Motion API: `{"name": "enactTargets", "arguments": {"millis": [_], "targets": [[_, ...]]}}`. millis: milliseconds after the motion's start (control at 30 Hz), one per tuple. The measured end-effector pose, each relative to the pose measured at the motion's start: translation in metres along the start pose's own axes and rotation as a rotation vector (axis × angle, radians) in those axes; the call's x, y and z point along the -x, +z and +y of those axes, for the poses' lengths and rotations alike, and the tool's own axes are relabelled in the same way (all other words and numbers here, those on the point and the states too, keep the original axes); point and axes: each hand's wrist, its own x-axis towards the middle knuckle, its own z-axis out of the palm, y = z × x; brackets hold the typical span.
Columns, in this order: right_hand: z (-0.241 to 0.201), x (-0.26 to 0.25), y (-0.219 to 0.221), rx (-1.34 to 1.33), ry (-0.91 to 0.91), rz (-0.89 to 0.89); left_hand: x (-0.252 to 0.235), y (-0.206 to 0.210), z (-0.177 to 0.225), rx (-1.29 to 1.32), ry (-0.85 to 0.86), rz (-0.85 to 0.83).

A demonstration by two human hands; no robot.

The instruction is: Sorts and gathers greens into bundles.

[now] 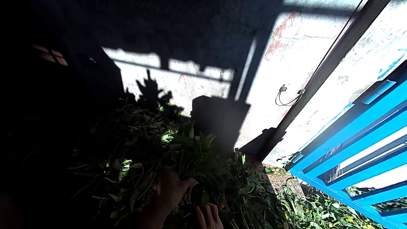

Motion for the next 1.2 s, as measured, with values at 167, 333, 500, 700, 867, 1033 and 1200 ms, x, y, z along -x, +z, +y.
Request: {"name": "enactTargets", "arguments": {"millis": [167, 333, 500, 700, 867, 1033, 1200], "targets": [[-0.004, -0.029, -0.003, -0.206, 0.367, -0.397, 0.005, 0.005, -0.002, -0.017, 0.048, -0.120], [-0.002, -0.057, -0.014, -0.911, 0.824, -0.416, 0.006, 0.006, -0.005, 0.068, 0.073, -0.148], [-0.004, -0.061, -0.008, -1.327, 0.943, -0.083, 0.007, 0.003, -0.002, 0.240, 0.101, -0.126], [-0.014, -0.060, -0.001, -1.316, 0.755, 0.041, 0.008, 0.002, 0.000, 0.306, 0.123, -0.137], [-0.025, -0.055, 0.000, -1.509, 0.831, 0.172, 0.011, -0.004, 0.010, 0.359, 0.141, -0.121], [-0.036, -0.061, -0.008, -1.682, 1.241, 0.251, 0.007, 0.002, 0.001, 0.347, 0.110, -0.064], [-0.039, -0.058, -0.010, -1.363, 1.048, 0.181, 0.006, 0.004, 0.000, 0.295, 0.016, -0.026]]}}
